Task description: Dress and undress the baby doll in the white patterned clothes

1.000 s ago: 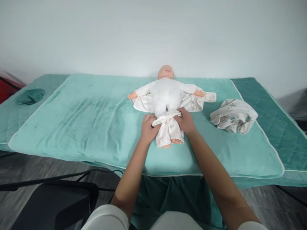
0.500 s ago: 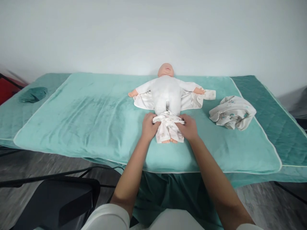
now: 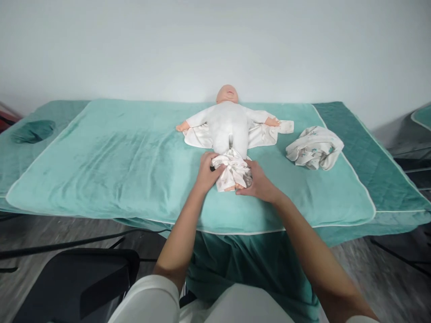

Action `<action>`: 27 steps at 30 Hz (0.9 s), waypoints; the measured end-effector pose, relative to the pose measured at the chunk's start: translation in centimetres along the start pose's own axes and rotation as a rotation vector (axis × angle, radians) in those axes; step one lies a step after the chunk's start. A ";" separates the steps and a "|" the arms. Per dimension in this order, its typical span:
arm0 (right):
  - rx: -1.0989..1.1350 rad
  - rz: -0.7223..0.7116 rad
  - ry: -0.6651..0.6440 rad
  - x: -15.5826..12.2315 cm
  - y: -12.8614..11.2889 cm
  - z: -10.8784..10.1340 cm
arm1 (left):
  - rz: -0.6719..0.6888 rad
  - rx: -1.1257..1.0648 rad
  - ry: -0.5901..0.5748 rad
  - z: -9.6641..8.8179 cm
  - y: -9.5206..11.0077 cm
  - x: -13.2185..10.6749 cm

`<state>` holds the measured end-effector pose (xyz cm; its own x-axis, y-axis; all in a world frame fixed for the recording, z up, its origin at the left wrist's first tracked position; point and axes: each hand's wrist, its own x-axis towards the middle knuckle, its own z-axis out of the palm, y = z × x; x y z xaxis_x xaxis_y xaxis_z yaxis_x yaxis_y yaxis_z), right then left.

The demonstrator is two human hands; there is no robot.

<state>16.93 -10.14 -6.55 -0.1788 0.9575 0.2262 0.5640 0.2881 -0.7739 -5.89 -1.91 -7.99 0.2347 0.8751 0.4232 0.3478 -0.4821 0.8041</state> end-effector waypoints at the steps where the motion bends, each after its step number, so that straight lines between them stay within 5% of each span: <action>1: -0.023 -0.010 0.026 0.0 -0.1 0.1 | 0.018 -0.028 -0.051 -0.2 0.0 -0.4; 9: -0.127 0.034 0.062 0.5 -1.4 -0.1 | 0.046 0.121 -0.329 -1.6 2.0 -3.1; 15: -0.394 0.153 -0.070 1.2 -3.9 -2.4 | 0.004 0.344 -0.303 -1.3 5.1 -4.2; 20: -0.409 0.349 -0.234 1.1 -7.3 -4.4 | -0.119 0.453 -0.242 -1.2 7.6 -5.2; 27: -0.497 0.409 -0.244 0.8 -7.8 -3.1 | -0.192 0.452 -0.232 -0.8 7.9 -4.5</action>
<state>14.86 -11.58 1.51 -0.0163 0.9774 -0.2107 0.9171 -0.0693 -0.3926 -4.97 -9.65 -3.23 0.3046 0.9418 0.1421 0.7478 -0.3289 0.5767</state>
